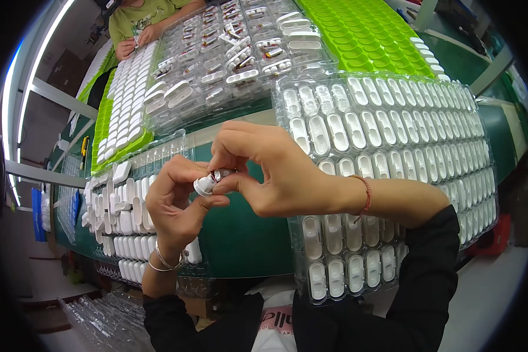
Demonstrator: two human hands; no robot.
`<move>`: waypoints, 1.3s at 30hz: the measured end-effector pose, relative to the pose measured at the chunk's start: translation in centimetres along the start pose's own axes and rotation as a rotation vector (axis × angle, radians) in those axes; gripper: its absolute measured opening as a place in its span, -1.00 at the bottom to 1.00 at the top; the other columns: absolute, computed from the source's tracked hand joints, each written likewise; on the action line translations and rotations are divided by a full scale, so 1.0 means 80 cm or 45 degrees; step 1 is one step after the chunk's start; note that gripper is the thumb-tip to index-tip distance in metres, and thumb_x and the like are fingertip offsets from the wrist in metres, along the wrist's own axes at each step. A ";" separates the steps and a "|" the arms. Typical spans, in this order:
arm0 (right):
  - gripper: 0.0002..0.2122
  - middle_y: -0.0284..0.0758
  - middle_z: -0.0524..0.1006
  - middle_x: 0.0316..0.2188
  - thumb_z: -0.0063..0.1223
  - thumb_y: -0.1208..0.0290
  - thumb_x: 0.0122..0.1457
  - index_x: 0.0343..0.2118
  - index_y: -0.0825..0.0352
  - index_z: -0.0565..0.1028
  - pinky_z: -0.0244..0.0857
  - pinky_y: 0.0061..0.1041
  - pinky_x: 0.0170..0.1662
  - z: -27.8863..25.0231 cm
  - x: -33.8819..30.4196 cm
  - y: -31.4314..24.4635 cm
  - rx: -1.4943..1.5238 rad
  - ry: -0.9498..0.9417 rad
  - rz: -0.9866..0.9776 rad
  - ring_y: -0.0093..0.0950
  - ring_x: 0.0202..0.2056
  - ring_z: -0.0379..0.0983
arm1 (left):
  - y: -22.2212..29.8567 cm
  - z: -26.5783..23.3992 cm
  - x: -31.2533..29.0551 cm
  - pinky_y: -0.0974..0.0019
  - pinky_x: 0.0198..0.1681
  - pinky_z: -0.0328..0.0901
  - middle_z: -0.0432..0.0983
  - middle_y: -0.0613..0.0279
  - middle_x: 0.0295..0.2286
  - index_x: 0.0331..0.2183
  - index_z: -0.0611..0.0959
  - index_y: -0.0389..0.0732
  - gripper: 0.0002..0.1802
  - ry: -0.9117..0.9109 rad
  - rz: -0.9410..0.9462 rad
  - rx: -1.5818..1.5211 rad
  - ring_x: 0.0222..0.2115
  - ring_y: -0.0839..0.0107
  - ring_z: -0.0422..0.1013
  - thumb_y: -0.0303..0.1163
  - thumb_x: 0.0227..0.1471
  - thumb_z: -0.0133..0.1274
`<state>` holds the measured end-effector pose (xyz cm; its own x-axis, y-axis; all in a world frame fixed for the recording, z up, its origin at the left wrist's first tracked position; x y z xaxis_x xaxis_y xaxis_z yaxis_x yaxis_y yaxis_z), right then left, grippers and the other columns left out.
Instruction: The person assembles small white electronic devices by inserting red-wired components into white oval casings. They retrieve trays of casings from a cardboard box, place them on the table, and repeatedly open the casings to insert components before closing them.
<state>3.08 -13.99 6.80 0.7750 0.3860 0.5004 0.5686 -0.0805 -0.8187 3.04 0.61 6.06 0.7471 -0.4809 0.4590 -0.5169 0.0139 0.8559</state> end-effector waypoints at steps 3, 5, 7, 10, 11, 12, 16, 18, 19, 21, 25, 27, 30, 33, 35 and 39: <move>-0.82 -0.27 0.47 -0.39 0.17 0.74 -0.09 -0.38 0.41 0.49 0.31 -0.54 -0.36 -0.003 -0.002 0.003 -0.053 0.060 0.035 -0.50 -0.40 0.43 | -0.011 0.006 -0.005 0.37 -0.15 0.46 0.47 0.09 -0.26 -0.25 0.54 -0.38 -0.65 0.117 -0.020 -0.091 -0.23 0.38 0.49 -0.77 -0.15 0.23; -0.82 -0.27 0.47 -0.38 0.14 0.76 -0.08 -0.38 0.42 0.49 0.34 -0.55 -0.33 -0.005 -0.002 0.006 -0.060 0.075 0.076 -0.52 -0.39 0.44 | -0.014 0.010 -0.004 0.37 -0.14 0.47 0.46 0.09 -0.25 -0.24 0.53 -0.39 -0.66 0.174 -0.038 -0.179 -0.22 0.38 0.49 -0.77 -0.13 0.21; -0.82 -0.27 0.47 -0.36 0.14 0.76 -0.06 -0.37 0.42 0.48 0.37 -0.57 -0.30 -0.008 -0.001 0.010 -0.067 0.089 0.126 -0.56 -0.37 0.44 | -0.023 0.012 -0.004 0.35 -0.13 0.48 0.45 0.10 -0.26 -0.23 0.52 -0.39 -0.66 0.211 -0.092 -0.235 -0.22 0.38 0.48 -0.77 -0.11 0.20; -0.80 -0.28 0.47 -0.31 0.15 0.75 -0.03 -0.31 0.43 0.49 0.39 -0.60 -0.27 -0.013 0.000 0.021 0.054 0.044 0.189 -0.59 -0.34 0.44 | -0.025 0.013 0.004 0.35 -0.14 0.48 0.44 0.12 -0.27 -0.23 0.52 -0.39 -0.67 0.164 -0.065 -0.283 -0.21 0.37 0.48 -0.77 -0.10 0.19; -0.79 -0.28 0.47 -0.30 0.17 0.73 -0.03 -0.29 0.43 0.49 0.39 -0.61 -0.28 -0.012 0.004 0.017 0.056 0.006 0.158 -0.58 -0.33 0.44 | -0.022 0.009 0.006 0.36 -0.14 0.48 0.44 0.12 -0.27 -0.23 0.51 -0.39 -0.66 0.136 -0.041 -0.286 -0.20 0.37 0.48 -0.77 -0.10 0.19; -0.78 -0.29 0.47 -0.29 0.19 0.71 -0.02 -0.27 0.42 0.49 0.39 -0.61 -0.28 -0.011 0.008 0.012 0.058 -0.032 0.127 -0.58 -0.33 0.44 | -0.015 0.005 0.007 0.35 -0.14 0.47 0.45 0.12 -0.27 -0.24 0.53 -0.37 -0.64 0.088 0.009 -0.221 -0.20 0.33 0.49 -0.77 -0.14 0.23; -0.73 -0.30 0.47 -0.28 0.27 0.63 -0.01 -0.21 0.40 0.51 0.38 -0.62 -0.31 -0.011 0.014 -0.003 0.170 -0.077 0.069 -0.57 -0.31 0.43 | 0.006 -0.003 0.006 0.28 -0.15 0.43 0.50 0.11 -0.31 -0.29 0.56 -0.31 -0.58 0.077 0.143 -0.001 -0.20 0.24 0.52 -0.75 -0.28 0.33; -0.74 -0.30 0.48 -0.28 0.30 0.60 -0.01 -0.23 0.38 0.52 0.37 -0.62 -0.33 -0.009 0.013 -0.003 0.182 -0.084 -0.009 -0.57 -0.32 0.43 | 0.012 -0.006 0.004 0.29 -0.19 0.43 0.52 0.11 -0.33 -0.30 0.57 -0.28 -0.57 0.083 0.199 0.087 -0.23 0.24 0.53 -0.71 -0.30 0.36; -0.74 -0.31 0.48 -0.28 0.31 0.59 -0.01 -0.23 0.38 0.52 0.37 -0.62 -0.34 -0.009 0.013 -0.004 0.187 -0.087 -0.048 -0.57 -0.32 0.43 | 0.014 -0.007 0.003 0.30 -0.20 0.43 0.53 0.11 -0.34 -0.30 0.57 -0.27 -0.56 0.086 0.226 0.131 -0.24 0.24 0.54 -0.69 -0.31 0.38; -0.75 -0.30 0.48 -0.28 0.31 0.58 -0.02 -0.25 0.37 0.53 0.36 -0.61 -0.35 -0.009 0.016 -0.011 0.121 -0.144 -0.160 -0.56 -0.33 0.43 | 0.015 -0.009 0.000 0.32 -0.25 0.43 0.55 0.11 -0.35 -0.31 0.57 -0.24 -0.55 0.093 0.248 0.166 -0.28 0.26 0.55 -0.64 -0.33 0.40; -0.77 -0.29 0.49 -0.28 0.32 0.56 -0.02 -0.27 0.36 0.55 0.37 -0.60 -0.36 -0.009 0.015 -0.013 0.100 -0.189 -0.205 -0.55 -0.35 0.44 | 0.023 -0.009 0.004 0.36 -0.31 0.42 0.55 0.10 -0.33 -0.31 0.58 -0.20 -0.55 0.031 0.275 0.292 -0.33 0.31 0.54 -0.58 -0.33 0.43; -0.77 -0.30 0.49 -0.27 0.31 0.57 -0.01 -0.26 0.37 0.54 0.36 -0.60 -0.33 -0.008 0.014 -0.009 0.144 -0.211 -0.156 -0.55 -0.33 0.43 | 0.020 -0.010 0.001 0.37 -0.31 0.42 0.55 0.09 -0.32 -0.31 0.57 -0.21 -0.56 0.054 0.226 0.265 -0.33 0.34 0.53 -0.58 -0.31 0.42; -0.77 -0.31 0.48 -0.26 0.30 0.59 0.01 -0.25 0.38 0.54 0.35 -0.60 -0.27 -0.003 0.012 0.000 0.327 -0.236 -0.006 -0.57 -0.28 0.42 | 0.014 -0.012 -0.003 0.38 -0.32 0.41 0.55 0.09 -0.32 -0.30 0.57 -0.22 -0.57 0.072 0.162 0.193 -0.33 0.37 0.52 -0.59 -0.28 0.40; -0.78 -0.32 0.48 -0.24 0.28 0.61 0.02 -0.24 0.39 0.54 0.34 -0.61 -0.23 0.001 0.009 0.008 0.480 -0.245 0.118 -0.58 -0.25 0.41 | 0.010 -0.014 -0.006 0.37 -0.29 0.42 0.54 0.05 -0.30 -0.29 0.57 -0.25 -0.59 0.063 0.144 0.131 -0.30 0.36 0.52 -0.63 -0.25 0.37; -0.77 -0.32 0.47 -0.24 0.28 0.61 0.02 -0.23 0.40 0.54 0.33 -0.61 -0.22 0.001 0.009 0.010 0.506 -0.243 0.143 -0.59 -0.24 0.41 | 0.008 -0.014 -0.006 0.36 -0.25 0.45 0.53 0.02 -0.27 -0.28 0.56 -0.28 -0.60 0.051 0.137 0.073 -0.27 0.34 0.52 -0.67 -0.23 0.34; -0.76 -0.32 0.47 -0.24 0.28 0.61 0.02 -0.22 0.40 0.53 0.32 -0.61 -0.23 -0.001 0.011 0.005 0.335 -0.259 0.037 -0.59 -0.26 0.40 | 0.006 -0.014 -0.004 0.33 -0.17 0.50 0.50 -0.03 -0.22 -0.25 0.55 -0.36 -0.60 0.011 0.068 -0.026 -0.20 0.29 0.51 -0.77 -0.21 0.27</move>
<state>4.00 -13.78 6.96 0.7040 0.5646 0.4308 0.4356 0.1359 -0.8898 3.00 1.76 6.56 0.7222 -0.4712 0.5064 -0.5478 0.0575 0.8346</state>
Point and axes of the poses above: each hand's wrist, its own x-axis towards the middle knuckle, its own z-axis out of the palm, y = z × x, the point moved 7 cm from there along x, towards the middle knuckle
